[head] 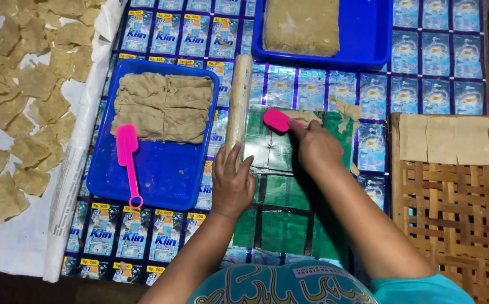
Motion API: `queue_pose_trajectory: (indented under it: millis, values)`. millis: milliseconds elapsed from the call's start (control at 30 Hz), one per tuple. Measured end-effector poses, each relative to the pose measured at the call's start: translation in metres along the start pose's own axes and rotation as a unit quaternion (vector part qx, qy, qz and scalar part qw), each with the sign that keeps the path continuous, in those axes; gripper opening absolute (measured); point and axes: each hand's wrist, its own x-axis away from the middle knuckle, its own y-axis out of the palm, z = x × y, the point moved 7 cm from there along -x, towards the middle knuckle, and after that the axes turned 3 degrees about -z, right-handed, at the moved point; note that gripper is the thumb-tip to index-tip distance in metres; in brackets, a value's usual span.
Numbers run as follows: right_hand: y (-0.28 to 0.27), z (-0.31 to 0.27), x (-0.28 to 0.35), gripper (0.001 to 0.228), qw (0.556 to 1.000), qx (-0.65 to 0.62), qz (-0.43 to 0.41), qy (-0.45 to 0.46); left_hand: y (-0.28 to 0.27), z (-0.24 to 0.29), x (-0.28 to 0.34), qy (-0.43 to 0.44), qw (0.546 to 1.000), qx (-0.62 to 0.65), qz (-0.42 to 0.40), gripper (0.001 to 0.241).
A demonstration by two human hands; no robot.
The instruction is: Rolling out and cutting thin dough sheets using a rolling pin and spatulas.
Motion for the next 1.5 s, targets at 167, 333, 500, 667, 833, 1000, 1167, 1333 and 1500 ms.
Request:
queue_pose_trajectory:
  millis: [167, 333, 500, 667, 833, 1000, 1167, 1333, 1500]
  values:
    - [0.002, 0.113, -0.002, 0.037, 0.997, -0.030, 0.027, 0.071, 0.000, 0.001, -0.002, -0.006, 1.000, 0.003, -0.002, 0.032]
    - [0.008, 0.205, -0.001, 0.036, 0.973, -0.068, 0.140, 0.169, 0.002, 0.001, -0.002, 0.008, 1.000, -0.003, -0.002, 0.033]
    - [0.041, 0.234, -0.042, 0.038, 0.979, -0.075, 0.112, 0.151, 0.002, 0.001, -0.002, 0.007, 1.000, -0.005, -0.020, 0.033]
    - [0.001, 0.186, -0.025, 0.046, 0.988, -0.027, 0.102, 0.109, 0.003, 0.001, -0.001, 0.007, 1.000, 0.002, -0.024, 0.034]
    - [-0.025, 0.144, 0.002, 0.055, 0.990, 0.045, 0.129, 0.037, 0.003, 0.001, -0.002, 0.010, 1.000, 0.003, -0.017, 0.034]
    - [-0.023, 0.156, 0.019, 0.051, 0.983, -0.071, 0.156, 0.066, 0.001, 0.002, -0.003, 0.002, 1.000, 0.010, -0.021, 0.032]
    - [0.006, 0.189, 0.007, 0.047, 0.967, -0.146, 0.141, 0.153, 0.002, 0.001, -0.004, 0.005, 1.000, 0.013, -0.018, 0.033]
    - [0.021, 0.224, -0.011, 0.046, 0.965, -0.141, 0.131, 0.177, 0.001, 0.001, -0.002, 0.002, 1.000, 0.009, -0.025, 0.032]
    - [0.018, 0.224, -0.041, 0.041, 0.984, -0.060, 0.071, 0.154, 0.001, 0.001, -0.003, 0.006, 1.000, 0.012, -0.023, 0.033]
